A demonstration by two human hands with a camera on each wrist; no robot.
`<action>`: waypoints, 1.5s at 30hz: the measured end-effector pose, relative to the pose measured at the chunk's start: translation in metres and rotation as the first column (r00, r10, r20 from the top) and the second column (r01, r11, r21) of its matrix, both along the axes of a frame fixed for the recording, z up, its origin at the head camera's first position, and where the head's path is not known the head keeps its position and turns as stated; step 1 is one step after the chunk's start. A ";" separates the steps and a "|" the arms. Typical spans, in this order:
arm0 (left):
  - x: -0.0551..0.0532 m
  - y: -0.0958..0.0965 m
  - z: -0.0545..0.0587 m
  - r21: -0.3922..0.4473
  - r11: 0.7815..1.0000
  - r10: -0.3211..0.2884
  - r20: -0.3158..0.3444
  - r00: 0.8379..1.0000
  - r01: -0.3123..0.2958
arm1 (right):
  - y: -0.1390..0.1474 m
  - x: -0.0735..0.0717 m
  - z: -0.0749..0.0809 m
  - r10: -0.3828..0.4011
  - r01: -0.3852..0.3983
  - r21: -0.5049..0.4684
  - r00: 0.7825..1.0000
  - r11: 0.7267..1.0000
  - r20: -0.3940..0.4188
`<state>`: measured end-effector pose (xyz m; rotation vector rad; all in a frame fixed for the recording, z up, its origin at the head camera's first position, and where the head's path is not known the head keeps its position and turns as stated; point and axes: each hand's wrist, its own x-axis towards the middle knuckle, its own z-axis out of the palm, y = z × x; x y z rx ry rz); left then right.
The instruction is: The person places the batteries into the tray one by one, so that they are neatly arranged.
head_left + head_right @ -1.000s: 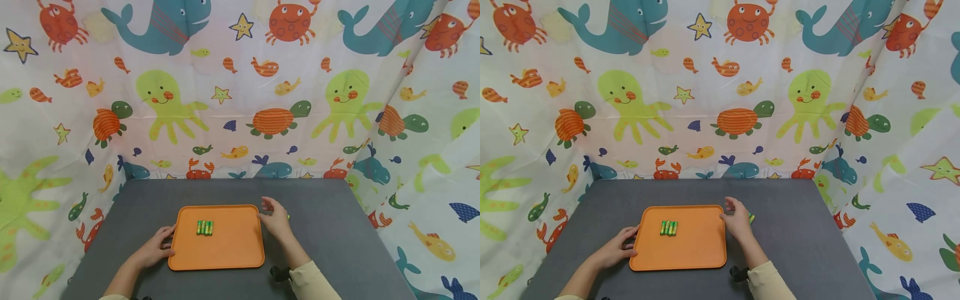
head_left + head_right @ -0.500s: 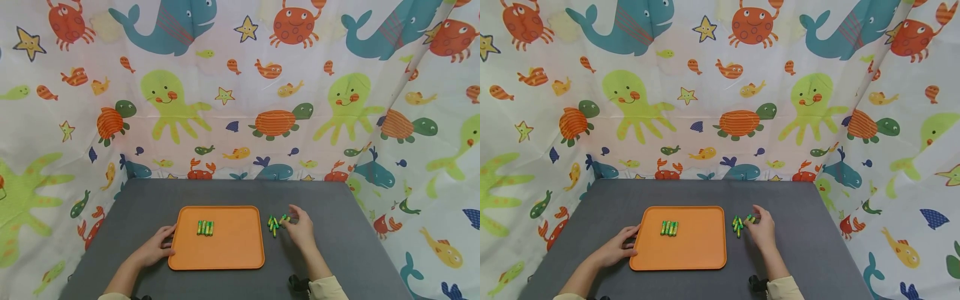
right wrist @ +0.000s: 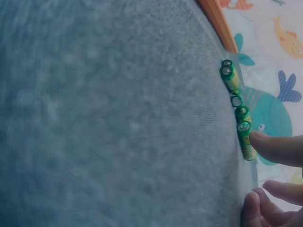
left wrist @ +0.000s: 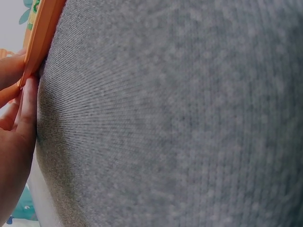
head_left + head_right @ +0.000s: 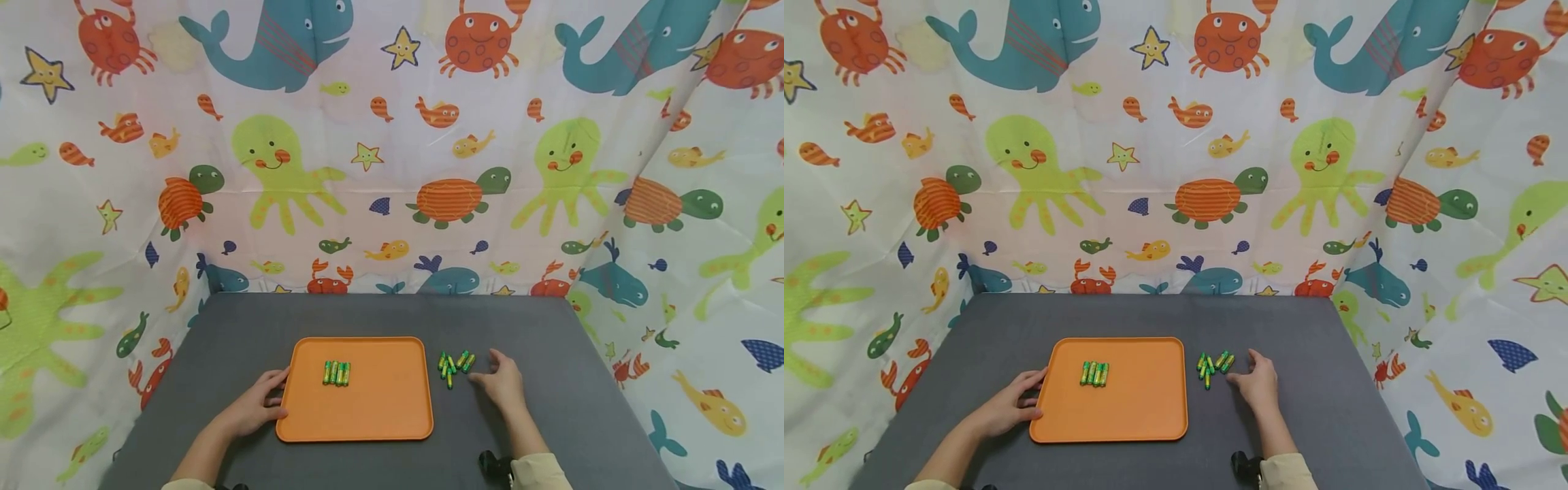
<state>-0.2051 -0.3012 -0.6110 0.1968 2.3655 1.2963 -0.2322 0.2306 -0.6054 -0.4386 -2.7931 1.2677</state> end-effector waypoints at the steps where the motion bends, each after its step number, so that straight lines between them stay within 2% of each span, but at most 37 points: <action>1: 0.000 0.000 0.000 -0.001 1.000 0.001 0.002 1.000 -0.001 | 0.000 -0.001 -0.002 0.007 -0.007 0.002 1.000 1.000 0.008; 6: 0.000 0.001 0.001 0.005 1.000 0.013 0.013 1.000 -0.013 | -0.003 -0.007 -0.008 0.038 -0.038 0.049 0.999 0.998 0.001; 12: 0.000 0.003 0.003 0.007 1.000 0.024 0.014 1.000 -0.024 | -0.008 -0.011 -0.008 0.035 -0.033 0.109 0.999 0.993 -0.016; 18: -0.001 0.002 0.003 0.006 1.000 0.014 0.017 1.000 -0.014 | -0.010 -0.009 -0.008 0.037 -0.036 0.101 0.999 0.994 -0.010; 22: -0.002 0.001 0.003 0.012 1.000 -0.001 0.019 1.000 0.001 | -0.011 -0.007 -0.003 0.029 -0.029 0.041 0.999 0.999 -0.016; 26: -0.002 0.002 0.005 0.007 1.000 0.000 0.022 1.000 -0.001 | -0.013 -0.008 0.000 -0.013 0.009 -0.091 0.999 0.996 -0.045; 31: -0.003 0.002 0.006 0.014 1.000 -0.002 0.017 1.000 0.002 | -0.019 -0.012 0.007 -0.038 -0.002 -0.283 0.990 0.959 -0.137; 36: -0.003 0.001 0.005 0.009 1.000 -0.006 0.010 1.000 0.006 | -0.027 -0.012 0.015 -0.008 -0.069 -0.385 0.981 0.920 -0.195; 40: -0.003 0.001 0.005 -0.004 1.000 0.002 0.011 1.000 -0.002 | -0.036 -0.009 0.024 0.017 -0.103 -0.417 0.979 0.903 -0.206; 45: -0.002 0.002 0.005 -0.010 1.000 0.017 0.017 1.000 -0.017 | -0.050 -0.007 0.037 0.057 -0.139 -0.407 0.977 0.903 -0.207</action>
